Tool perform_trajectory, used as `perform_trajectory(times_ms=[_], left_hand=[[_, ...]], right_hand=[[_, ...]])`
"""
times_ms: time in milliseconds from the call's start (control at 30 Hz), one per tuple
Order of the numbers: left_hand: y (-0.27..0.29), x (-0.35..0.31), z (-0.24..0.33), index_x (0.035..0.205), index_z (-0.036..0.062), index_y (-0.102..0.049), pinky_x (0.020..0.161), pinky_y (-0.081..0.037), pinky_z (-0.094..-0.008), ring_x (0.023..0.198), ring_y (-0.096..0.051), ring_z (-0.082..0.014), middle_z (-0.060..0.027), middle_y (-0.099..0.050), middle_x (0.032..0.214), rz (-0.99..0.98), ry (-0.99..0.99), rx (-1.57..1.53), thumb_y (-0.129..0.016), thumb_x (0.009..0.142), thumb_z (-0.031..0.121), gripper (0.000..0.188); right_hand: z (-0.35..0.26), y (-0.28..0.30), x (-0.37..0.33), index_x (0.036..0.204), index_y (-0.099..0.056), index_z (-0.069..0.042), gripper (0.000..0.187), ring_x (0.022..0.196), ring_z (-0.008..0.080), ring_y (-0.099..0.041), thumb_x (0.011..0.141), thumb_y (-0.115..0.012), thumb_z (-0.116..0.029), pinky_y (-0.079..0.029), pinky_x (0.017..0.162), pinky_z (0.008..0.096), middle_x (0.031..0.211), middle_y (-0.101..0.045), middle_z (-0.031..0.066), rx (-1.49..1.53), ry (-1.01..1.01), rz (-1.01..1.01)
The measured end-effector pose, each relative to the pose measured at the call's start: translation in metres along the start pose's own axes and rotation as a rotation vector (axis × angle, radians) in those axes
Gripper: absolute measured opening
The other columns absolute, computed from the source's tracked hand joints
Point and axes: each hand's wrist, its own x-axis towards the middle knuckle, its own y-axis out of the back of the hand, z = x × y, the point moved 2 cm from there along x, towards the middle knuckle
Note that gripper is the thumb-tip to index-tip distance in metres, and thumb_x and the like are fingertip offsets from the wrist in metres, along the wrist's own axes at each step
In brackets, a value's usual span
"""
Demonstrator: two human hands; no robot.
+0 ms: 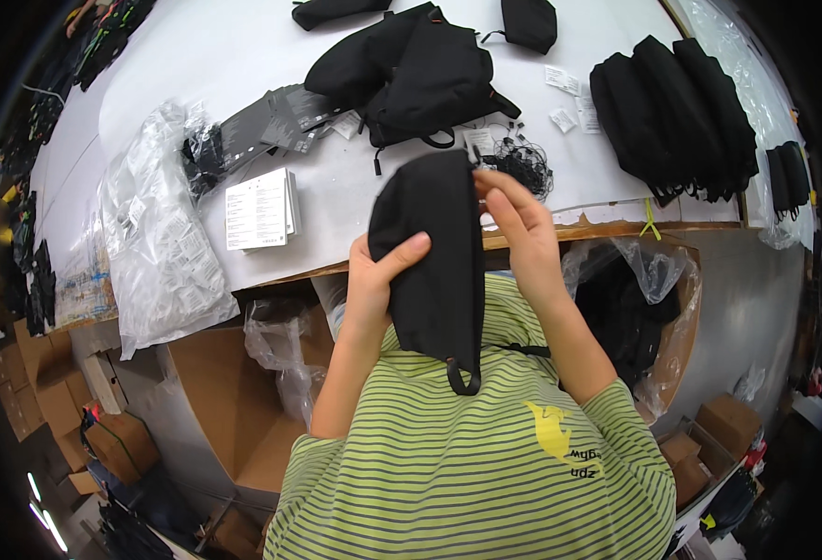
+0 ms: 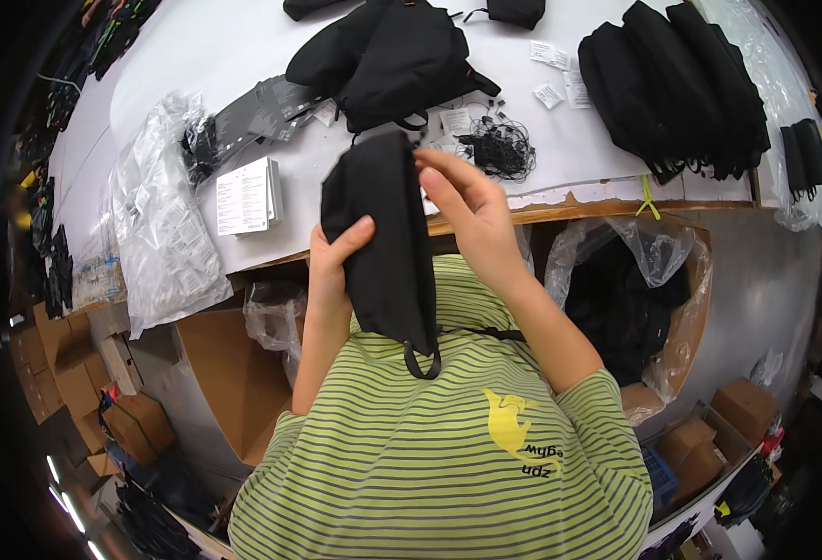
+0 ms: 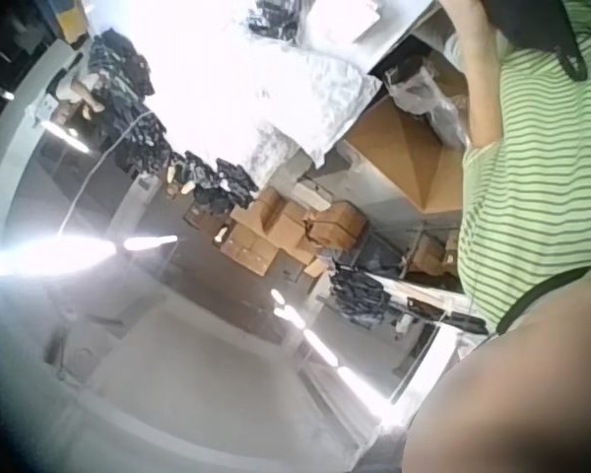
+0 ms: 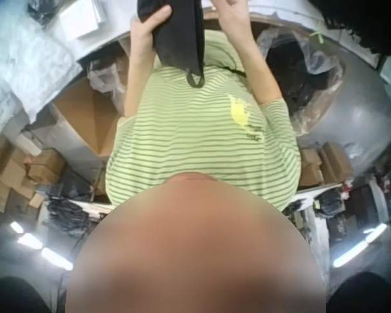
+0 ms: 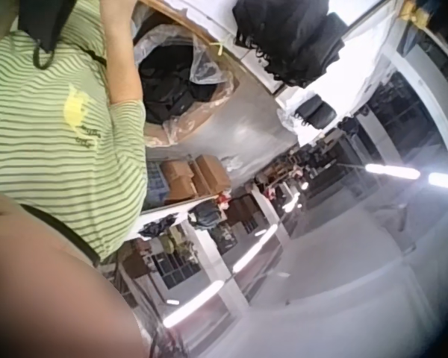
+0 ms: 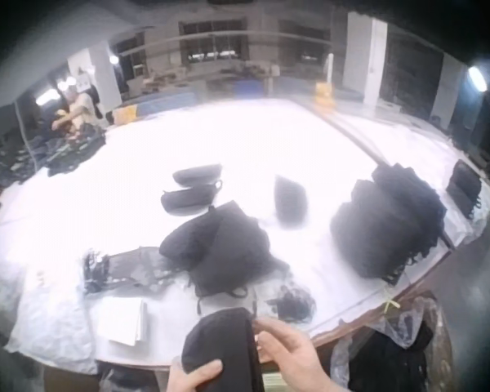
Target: The recorder is placing various accessories like cleaning cloths, instructions, and small tags into black eyewear cases.
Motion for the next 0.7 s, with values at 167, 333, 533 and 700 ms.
perform_trajectory(times_ms=[167, 333, 533, 700], left_hand=[[-0.004, 0.000, -0.003, 0.101, -0.0043, -0.064, 0.068, -0.053, -0.0246, 0.073, -0.065, -0.0130, -0.0090, -0.068, 0.088, -0.043, 0.057, 0.018, -0.072, 0.078, 0.009, 0.027], [-0.005, -0.001, -0.006, 0.100, -0.0044, -0.064, 0.068, -0.052, -0.0247, 0.073, -0.065, -0.0132, -0.0090, -0.068, 0.088, 0.012, 0.050, 0.027, -0.071, 0.079, 0.010, 0.026], [0.009, 0.015, 0.008, 0.103, -0.0037, -0.062, 0.068, -0.054, -0.0260, 0.075, -0.066, -0.0157, -0.0089, -0.067, 0.089, 0.082, -0.056, -0.109, -0.067, 0.083, 0.013, 0.026], [0.027, 0.028, 0.017, 0.105, -0.0029, -0.061, 0.064, -0.056, -0.0283, 0.074, -0.068, -0.0187, -0.0108, -0.068, 0.090, 0.073, -0.023, -0.305, -0.060, 0.087, 0.013, 0.023]], right_hand=[[-0.016, 0.010, 0.013, 0.099, -0.067, -0.003, 0.021, 0.082, 0.0077, -0.056, 0.079, -0.071, -0.007, -0.041, 0.069, 0.0210, 0.098, -0.066, 0.0015, -0.241, 0.286, 0.079], [-0.014, 0.011, 0.009, 0.085, -0.067, -0.005, 0.011, 0.070, 0.0066, -0.051, 0.076, -0.074, -0.007, -0.038, 0.061, 0.0213, 0.088, -0.063, -0.0003, -0.387, 0.327, 0.094], [-0.021, -0.010, -0.014, 0.077, -0.066, -0.004, 0.009, 0.065, 0.0082, -0.046, 0.075, -0.074, -0.007, -0.037, 0.056, 0.0208, 0.076, -0.057, -0.0007, -0.369, 0.189, -0.107], [-0.024, -0.019, -0.030, 0.077, -0.065, -0.003, 0.010, 0.064, 0.0092, -0.044, 0.074, -0.073, -0.008, -0.037, 0.059, 0.0221, 0.072, -0.054, 0.0003, -0.433, 0.080, -0.395]])
